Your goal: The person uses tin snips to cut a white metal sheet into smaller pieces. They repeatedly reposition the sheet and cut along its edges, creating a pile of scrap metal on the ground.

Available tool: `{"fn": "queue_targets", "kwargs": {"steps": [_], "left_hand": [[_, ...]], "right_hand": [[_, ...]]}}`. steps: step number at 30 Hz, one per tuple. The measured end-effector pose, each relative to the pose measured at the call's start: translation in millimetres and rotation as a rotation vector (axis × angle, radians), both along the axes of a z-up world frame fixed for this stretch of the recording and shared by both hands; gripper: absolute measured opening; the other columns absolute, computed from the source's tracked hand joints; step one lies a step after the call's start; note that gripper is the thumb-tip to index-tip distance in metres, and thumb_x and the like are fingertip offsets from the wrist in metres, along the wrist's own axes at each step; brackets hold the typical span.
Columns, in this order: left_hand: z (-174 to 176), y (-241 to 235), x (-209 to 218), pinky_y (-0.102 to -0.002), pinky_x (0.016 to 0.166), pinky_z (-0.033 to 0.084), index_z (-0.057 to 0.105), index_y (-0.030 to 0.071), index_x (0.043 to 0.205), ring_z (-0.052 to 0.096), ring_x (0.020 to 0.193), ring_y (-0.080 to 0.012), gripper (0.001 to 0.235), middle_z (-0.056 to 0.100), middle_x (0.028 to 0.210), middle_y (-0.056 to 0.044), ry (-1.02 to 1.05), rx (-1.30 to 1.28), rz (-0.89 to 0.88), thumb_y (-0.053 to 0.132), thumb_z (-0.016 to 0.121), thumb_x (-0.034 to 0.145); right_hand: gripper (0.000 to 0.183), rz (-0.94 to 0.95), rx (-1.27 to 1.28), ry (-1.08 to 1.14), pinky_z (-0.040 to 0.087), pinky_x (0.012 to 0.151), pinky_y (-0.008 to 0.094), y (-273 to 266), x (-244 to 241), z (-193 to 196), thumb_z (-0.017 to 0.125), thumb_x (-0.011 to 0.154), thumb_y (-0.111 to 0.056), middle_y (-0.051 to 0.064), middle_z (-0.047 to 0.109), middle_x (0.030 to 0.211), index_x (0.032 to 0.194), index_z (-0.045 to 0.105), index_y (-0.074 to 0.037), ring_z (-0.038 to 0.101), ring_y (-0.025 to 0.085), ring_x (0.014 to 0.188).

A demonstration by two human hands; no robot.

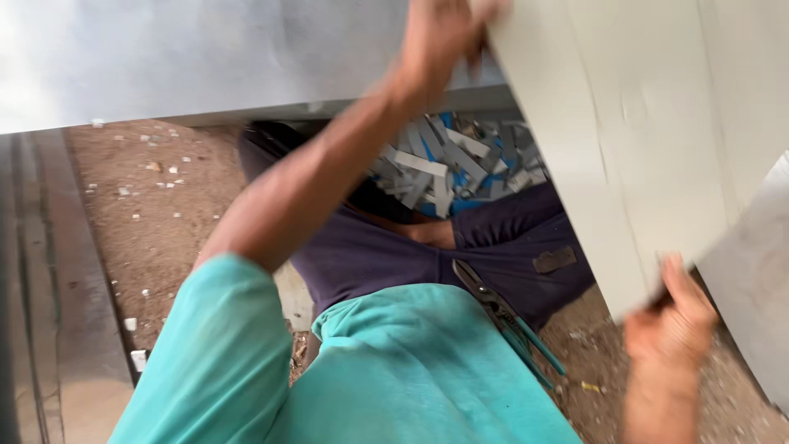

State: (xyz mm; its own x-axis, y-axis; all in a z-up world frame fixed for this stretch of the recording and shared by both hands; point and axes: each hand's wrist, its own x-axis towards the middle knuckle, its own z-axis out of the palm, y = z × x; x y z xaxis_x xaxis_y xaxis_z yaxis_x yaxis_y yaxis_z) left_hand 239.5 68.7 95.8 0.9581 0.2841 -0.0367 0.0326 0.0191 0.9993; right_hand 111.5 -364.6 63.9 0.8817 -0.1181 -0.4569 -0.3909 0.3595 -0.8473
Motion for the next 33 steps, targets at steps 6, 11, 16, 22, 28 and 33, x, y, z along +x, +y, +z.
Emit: {"fn": "queue_targets", "kwargs": {"steps": [6,11,16,22,28,33], "left_hand": [[-32.1,-92.4,-179.3,-0.029,0.04,0.054,0.07,-0.007,0.085,0.066,0.049,-0.0151,0.028,0.07,0.072,-0.01,0.247,-0.431,-0.202,0.017,0.07,0.098],[-39.4,-104.5,-228.6,-0.03,0.046,0.057,0.073,-0.007,0.093,0.074,0.064,-0.0182,0.017,0.076,0.084,-0.014,0.382,-0.669,-0.129,0.01,0.075,0.091],[-53.3,-54.1,-215.9,-0.033,0.044,0.055,0.073,-0.007,0.091,0.067,0.054,-0.0195,0.013,0.072,0.081,-0.016,0.289,-0.581,0.068,0.006,0.077,0.091],[-46.0,-5.4,-193.4,-0.026,0.058,0.049,0.071,-0.002,0.089,0.061,0.059,-0.0125,0.03,0.076,0.091,-0.015,0.247,-0.508,0.055,0.017,0.061,0.111],[-13.8,-51.9,-183.3,-0.024,0.064,0.053,0.078,0.007,0.114,0.069,0.07,-0.0105,0.014,0.073,0.084,-0.002,-0.116,0.52,-0.357,0.019,0.074,0.106],[-31.3,-88.8,-85.4,-0.05,0.108,0.04,0.049,0.016,0.149,0.05,0.135,-0.0286,0.078,0.057,0.144,-0.013,-0.421,1.165,-0.607,0.028,0.085,0.08]], "right_hand": [[0.024,0.01,-0.403,0.159,0.049,0.101,0.047,-169.9,-83.4,-11.3,0.067,0.106,0.004,0.024,0.065,0.111,0.124,0.063,0.019,0.062,0.034,0.11],[0.035,0.07,-0.464,0.015,0.052,0.111,0.048,-161.8,-59.2,-1.7,0.068,0.091,0.009,0.023,0.069,0.126,0.124,0.064,0.017,0.066,0.035,0.122],[0.016,0.224,-0.568,-0.188,0.053,0.095,0.039,-90.8,28.3,-9.8,0.066,0.102,0.001,0.015,0.068,0.111,0.115,0.066,0.009,0.065,0.025,0.101],[0.021,0.269,-1.067,-0.691,0.049,0.069,0.03,-15.0,86.1,-6.6,0.062,0.117,-0.008,0.009,0.066,0.088,0.099,0.067,0.003,0.06,0.016,0.07],[0.026,0.986,-1.473,-0.994,0.059,0.082,0.04,68.1,13.5,13.5,0.069,0.091,-0.013,0.017,0.074,0.098,0.114,0.072,0.0,0.067,0.028,0.094],[0.014,0.925,-1.485,-1.011,0.057,0.084,0.043,66.0,12.7,2.5,0.077,0.085,-0.016,0.013,0.075,0.104,0.095,0.073,-0.008,0.066,0.028,0.106]]}}
